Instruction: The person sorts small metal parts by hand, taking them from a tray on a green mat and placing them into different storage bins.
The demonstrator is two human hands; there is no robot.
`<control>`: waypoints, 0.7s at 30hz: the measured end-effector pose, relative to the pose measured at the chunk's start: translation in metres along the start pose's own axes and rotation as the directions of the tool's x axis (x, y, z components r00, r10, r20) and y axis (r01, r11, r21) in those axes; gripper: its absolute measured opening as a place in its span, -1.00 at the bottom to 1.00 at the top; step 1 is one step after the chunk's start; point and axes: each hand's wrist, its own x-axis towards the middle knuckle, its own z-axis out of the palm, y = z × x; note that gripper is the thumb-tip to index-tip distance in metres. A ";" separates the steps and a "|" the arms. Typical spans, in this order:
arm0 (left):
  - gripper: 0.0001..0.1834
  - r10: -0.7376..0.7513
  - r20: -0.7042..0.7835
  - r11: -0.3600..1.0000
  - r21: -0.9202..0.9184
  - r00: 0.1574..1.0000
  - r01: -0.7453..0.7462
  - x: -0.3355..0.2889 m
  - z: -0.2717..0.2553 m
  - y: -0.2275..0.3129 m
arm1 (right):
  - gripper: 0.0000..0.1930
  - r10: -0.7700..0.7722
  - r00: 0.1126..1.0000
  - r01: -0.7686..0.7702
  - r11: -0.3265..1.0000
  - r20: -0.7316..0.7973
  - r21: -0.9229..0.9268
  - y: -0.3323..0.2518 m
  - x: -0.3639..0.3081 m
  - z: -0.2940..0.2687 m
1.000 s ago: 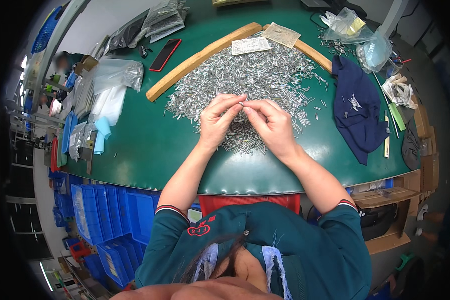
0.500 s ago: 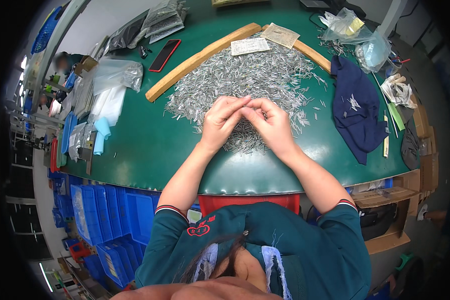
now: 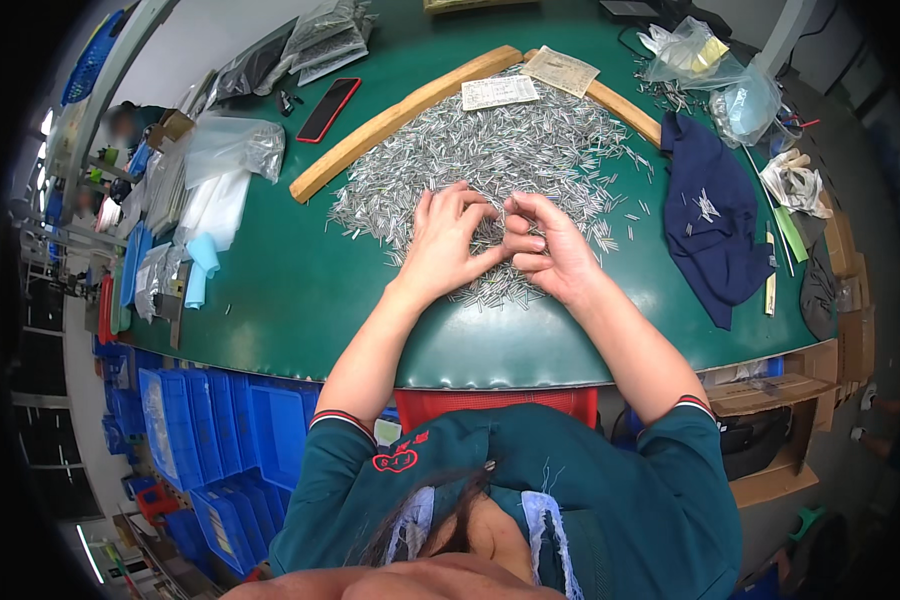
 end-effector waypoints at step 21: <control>-0.87 -0.062 -0.372 0.940 -0.333 0.926 -0.071 0.005 -0.002 0.003 | -0.88 -0.176 0.983 0.152 0.940 -0.052 -0.306 0.008 -0.004 0.010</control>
